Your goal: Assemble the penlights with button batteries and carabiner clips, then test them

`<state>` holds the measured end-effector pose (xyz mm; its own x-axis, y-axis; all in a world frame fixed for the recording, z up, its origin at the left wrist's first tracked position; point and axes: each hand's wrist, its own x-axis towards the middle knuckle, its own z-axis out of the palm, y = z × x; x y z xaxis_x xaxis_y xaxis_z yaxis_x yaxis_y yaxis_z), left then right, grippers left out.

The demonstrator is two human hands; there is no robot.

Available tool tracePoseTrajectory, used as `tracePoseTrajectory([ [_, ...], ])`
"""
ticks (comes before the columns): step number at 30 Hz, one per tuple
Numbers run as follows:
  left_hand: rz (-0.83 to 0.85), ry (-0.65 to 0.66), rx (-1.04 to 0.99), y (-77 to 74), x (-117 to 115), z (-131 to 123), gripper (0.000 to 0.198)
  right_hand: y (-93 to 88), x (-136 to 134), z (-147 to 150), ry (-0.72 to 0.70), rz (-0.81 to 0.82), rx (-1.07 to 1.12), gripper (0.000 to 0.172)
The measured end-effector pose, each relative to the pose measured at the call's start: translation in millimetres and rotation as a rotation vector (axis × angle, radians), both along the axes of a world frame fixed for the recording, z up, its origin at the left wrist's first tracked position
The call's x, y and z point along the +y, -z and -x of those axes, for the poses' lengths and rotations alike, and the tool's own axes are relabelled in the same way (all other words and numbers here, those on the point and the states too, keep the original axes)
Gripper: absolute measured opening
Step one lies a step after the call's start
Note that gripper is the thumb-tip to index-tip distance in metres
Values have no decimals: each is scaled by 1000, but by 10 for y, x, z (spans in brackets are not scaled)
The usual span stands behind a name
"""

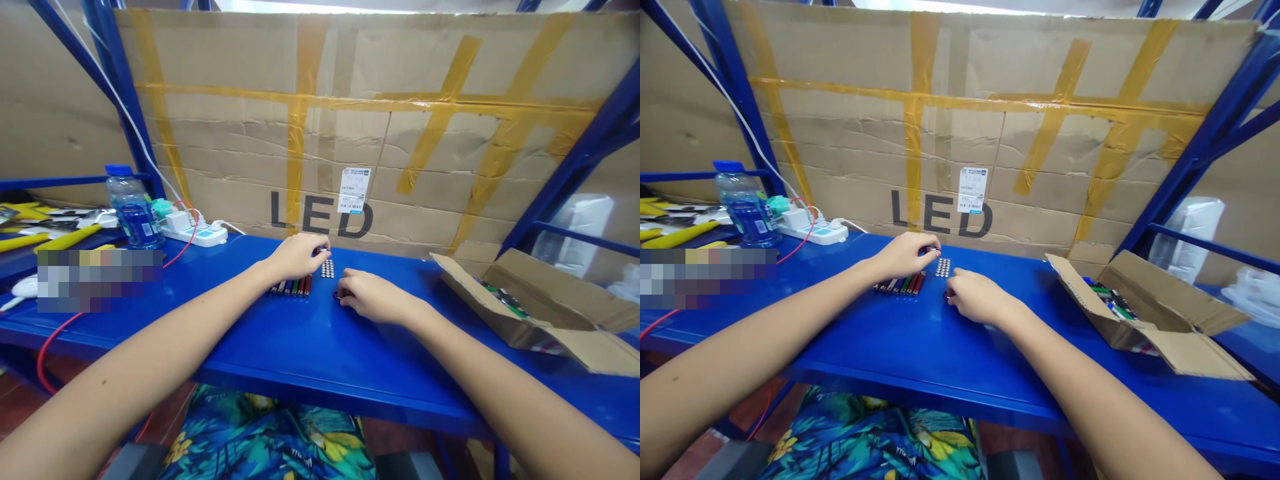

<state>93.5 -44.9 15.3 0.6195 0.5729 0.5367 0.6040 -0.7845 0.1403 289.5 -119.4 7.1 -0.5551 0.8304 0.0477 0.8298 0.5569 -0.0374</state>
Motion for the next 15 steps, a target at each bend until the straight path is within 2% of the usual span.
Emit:
tracePoseTrajectory([
  [3,-10,26,-9,-2,-9,-6,20,37,-47,42,-23,10,-15,17],
  [6,-17,39,-32,-13,-23,-10,19,69,-78,67,-99,16,78,14],
  [8,-11,52,-66,-26,-34,-11,18,61,-66,57,-106,10,229,12],
  [12,19,142,-161,-45,-71,-25,17,-21,62,-72,35,125,720,10],
  [15,54,234,-211,-28,-115,-70,17,-58,186,-189,85,153,921,11],
])
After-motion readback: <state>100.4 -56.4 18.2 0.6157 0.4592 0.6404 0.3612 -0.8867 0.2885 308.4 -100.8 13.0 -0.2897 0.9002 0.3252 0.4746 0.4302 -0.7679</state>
